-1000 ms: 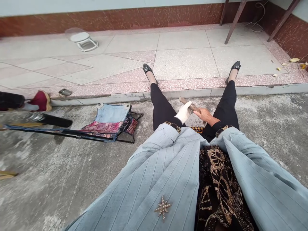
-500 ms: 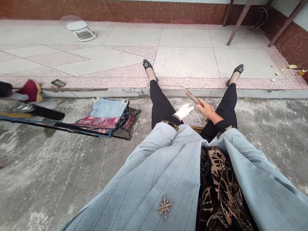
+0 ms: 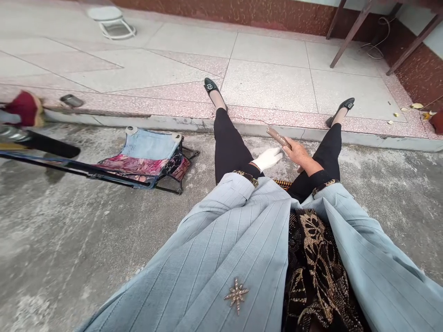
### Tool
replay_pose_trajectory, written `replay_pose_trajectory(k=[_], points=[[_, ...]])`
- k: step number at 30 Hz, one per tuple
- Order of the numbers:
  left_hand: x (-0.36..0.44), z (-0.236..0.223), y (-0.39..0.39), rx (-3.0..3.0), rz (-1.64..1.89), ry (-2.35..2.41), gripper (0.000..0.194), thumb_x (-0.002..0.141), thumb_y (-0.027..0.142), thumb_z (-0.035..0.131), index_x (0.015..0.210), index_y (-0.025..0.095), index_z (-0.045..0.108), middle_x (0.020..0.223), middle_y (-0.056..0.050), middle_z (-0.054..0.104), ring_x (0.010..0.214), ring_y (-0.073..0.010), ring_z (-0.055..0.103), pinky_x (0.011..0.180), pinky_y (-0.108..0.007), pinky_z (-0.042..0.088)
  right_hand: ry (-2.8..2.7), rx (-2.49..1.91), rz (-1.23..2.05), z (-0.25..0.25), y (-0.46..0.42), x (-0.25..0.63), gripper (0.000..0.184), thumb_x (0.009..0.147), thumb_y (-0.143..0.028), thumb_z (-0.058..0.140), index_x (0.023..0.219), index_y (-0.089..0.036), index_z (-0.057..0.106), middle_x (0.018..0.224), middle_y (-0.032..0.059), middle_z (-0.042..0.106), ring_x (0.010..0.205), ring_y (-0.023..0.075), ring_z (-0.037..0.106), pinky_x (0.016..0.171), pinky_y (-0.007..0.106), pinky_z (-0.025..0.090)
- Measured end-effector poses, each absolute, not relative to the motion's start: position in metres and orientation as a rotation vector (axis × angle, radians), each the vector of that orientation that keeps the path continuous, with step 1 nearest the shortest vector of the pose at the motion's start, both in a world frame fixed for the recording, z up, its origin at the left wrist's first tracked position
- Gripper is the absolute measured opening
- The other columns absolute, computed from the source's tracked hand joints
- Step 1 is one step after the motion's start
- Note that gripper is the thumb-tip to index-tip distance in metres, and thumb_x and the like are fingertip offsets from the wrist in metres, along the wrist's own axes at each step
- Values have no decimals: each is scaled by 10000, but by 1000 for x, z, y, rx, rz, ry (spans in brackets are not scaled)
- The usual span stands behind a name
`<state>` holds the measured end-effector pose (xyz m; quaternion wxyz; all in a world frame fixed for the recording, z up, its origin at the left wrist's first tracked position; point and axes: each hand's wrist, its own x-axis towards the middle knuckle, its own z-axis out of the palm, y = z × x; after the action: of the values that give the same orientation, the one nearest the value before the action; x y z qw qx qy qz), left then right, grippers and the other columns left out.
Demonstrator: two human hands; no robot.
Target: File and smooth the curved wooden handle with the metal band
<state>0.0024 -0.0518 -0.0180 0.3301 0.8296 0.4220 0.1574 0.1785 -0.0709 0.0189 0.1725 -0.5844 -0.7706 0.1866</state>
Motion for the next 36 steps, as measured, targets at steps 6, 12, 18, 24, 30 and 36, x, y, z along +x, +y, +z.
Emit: replay_pose_trajectory(k=[6, 12, 18, 24, 30, 36], points=[[8, -14, -56, 2226, 349, 1173, 308, 980, 209, 431, 1162, 126, 666, 1165, -118, 732, 1091, -243, 671, 967, -337, 494, -2135, -1774, 678, 28, -72, 178, 665, 892, -358, 632, 1532, -208, 523, 1270, 108, 736, 1133, 317, 671, 991, 429, 503], [5, -8, -61, 2237, 307, 1218, 268, 994, 218, 428, 1117, 130, 649, 1145, -150, 717, 1110, -279, 656, 995, -362, 465, -2245, -1750, 602, 34, -72, 175, 641, 890, -306, 594, 1518, -194, 532, 1304, 118, 724, 1123, 324, 669, 961, 407, 494], [-6, -3, -69, 2183, 320, 1288, 233, 983, 318, 502, 1108, 172, 634, 1098, -142, 710, 1058, -298, 656, 905, -361, 464, -2362, -1743, 459, 37, -69, 165, 586, 880, -205, 553, 1463, -158, 546, 1315, 166, 701, 1125, 325, 661, 915, 382, 488], [-13, 8, -77, 2269, 204, 1268, 310, 1010, 380, 468, 1150, 177, 656, 1075, -142, 726, 1017, -292, 671, 863, -347, 465, -2513, -2001, 236, 50, -60, 167, 466, 910, -223, 578, 1359, -99, 580, 1138, 251, 730, 1009, 357, 693, 814, 399, 492], [-30, 46, -40, 2401, 323, 1040, 245, 944, 325, 558, 976, 176, 751, 930, -69, 741, 920, -223, 666, 829, -285, 448, -3022, -1855, 159, 77, -48, 179, 291, 895, -107, 590, 1166, -86, 696, 1042, 248, 755, 1001, 345, 712, 815, 397, 465], [-41, 69, 1, 1941, 439, 729, 271, 830, 322, 657, 959, 119, 782, 814, -31, 725, 719, -130, 598, 716, -254, 449, -3107, -1667, 138, 105, -46, 187, 297, 876, -265, 664, 1154, -167, 703, 999, 160, 766, 894, 314, 695, 715, 359, 395]])
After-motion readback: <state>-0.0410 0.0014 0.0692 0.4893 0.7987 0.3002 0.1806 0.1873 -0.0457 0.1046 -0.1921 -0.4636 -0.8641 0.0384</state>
